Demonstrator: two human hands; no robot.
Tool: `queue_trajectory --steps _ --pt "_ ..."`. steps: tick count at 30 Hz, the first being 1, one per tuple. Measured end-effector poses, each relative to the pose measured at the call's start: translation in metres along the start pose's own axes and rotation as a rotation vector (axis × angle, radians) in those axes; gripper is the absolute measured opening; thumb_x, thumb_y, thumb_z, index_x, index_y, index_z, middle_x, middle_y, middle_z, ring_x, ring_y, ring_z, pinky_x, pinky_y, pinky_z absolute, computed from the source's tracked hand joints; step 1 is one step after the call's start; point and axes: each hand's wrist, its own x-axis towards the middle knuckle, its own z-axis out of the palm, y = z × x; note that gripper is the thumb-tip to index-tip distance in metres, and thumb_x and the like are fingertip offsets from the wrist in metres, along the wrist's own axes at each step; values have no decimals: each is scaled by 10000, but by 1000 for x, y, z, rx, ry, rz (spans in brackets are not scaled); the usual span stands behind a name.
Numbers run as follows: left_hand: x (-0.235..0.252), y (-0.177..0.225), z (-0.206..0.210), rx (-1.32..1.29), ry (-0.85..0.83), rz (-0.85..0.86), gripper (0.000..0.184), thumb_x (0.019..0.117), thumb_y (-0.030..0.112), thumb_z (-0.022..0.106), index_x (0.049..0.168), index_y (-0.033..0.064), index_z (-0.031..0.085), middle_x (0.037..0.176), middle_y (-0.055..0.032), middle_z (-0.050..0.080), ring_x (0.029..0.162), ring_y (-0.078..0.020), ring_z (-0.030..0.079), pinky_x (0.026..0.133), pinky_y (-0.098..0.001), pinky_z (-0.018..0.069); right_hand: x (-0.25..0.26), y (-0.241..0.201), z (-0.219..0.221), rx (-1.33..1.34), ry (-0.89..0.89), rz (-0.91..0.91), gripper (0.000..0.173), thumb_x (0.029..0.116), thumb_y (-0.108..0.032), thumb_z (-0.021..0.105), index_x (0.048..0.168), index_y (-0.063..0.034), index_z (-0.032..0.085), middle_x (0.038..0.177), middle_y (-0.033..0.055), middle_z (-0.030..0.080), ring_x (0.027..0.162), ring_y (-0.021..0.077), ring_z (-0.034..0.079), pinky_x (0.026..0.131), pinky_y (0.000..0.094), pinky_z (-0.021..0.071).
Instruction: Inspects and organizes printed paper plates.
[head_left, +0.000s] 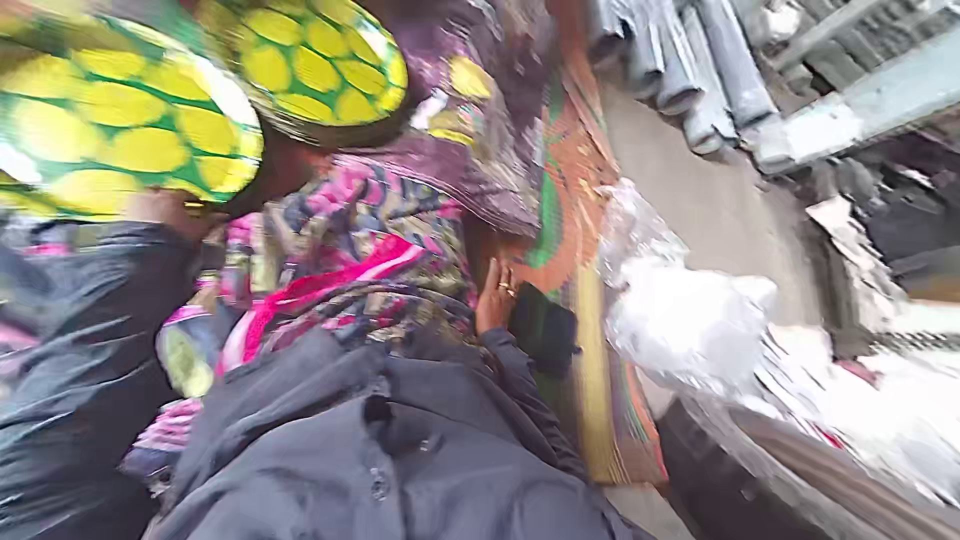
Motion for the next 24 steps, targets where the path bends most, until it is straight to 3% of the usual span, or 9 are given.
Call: queue_trajectory --steps 2,4,8,11,15,18,20,22,24 --pt "8 -32 21 -19 227 108 441 1000 247 693 1270 -98 643 1317 -424 573 1306 -618 497 1069 -768 370 15 -25 -1 117 124 -140 523 985 72 478 1501 -7 505 1591 309 384 1464 530 369 1162 638 323" --pt "8 -31 19 -15 240 78 463 994 285 694 1302 -57 644 1375 -400 548 1340 -591 482 1073 -765 373 38 -44 -6 191 157 -198 428 1012 42 462 1413 0 606 1550 319 438 1435 519 420 1175 600 336" --pt "27 -28 12 66 240 61 426 956 260 721 1281 -10 672 1378 -339 579 1307 -544 539 1013 -757 442 73 -83 -26 56 4 -294 466 1010 -141 606 1451 0 556 1566 307 419 1415 482 462 1175 591 345" --pt "31 -21 -7 214 124 100 318 1007 204 660 1204 -42 700 1320 -295 637 1296 -491 575 1027 -701 465 90 -125 -21 85 -87 -429 447 1017 -163 607 1424 18 575 1538 290 467 1382 482 495 1153 631 351" --pt "33 -25 -10 166 89 101 302 1035 213 614 1168 -32 732 1306 -291 653 1305 -481 575 1066 -692 445 99 -173 20 30 -233 -586 399 1017 -146 605 1381 17 615 1493 253 534 1390 437 501 1171 599 346" --pt "22 -28 -12 120 66 81 324 1058 240 578 1155 -28 732 1280 -294 664 1284 -487 588 1058 -697 439 95 -190 35 -145 -425 -631 399 1034 -150 586 1401 5 597 1495 260 526 1414 425 477 1185 588 330" --pt "11 -25 -20 68 93 41 318 1069 229 557 1157 -26 725 1266 -299 668 1267 -492 598 1043 -700 451 97 -187 39 -123 -413 -645 392 1026 -160 609 1373 22 614 1462 277 550 1382 444 505 1156 599 369" --pt "2 -23 -25 -22 260 -6 294 1055 176 542 1183 -29 709 1271 -313 659 1253 -511 601 1021 -722 457 98 -181 37 -86 -407 -642 394 1028 -162 607 1373 28 615 1465 269 552 1387 432 506 1167 578 370" --pt "-6 -20 -27 -84 611 8 327 1063 132 455 1233 -47 669 1288 -305 650 1265 -489 598 1052 -657 459 97 -179 33 -85 -414 -634 400 1032 -162 603 1381 35 608 1470 265 550 1388 431 506 1170 571 366"
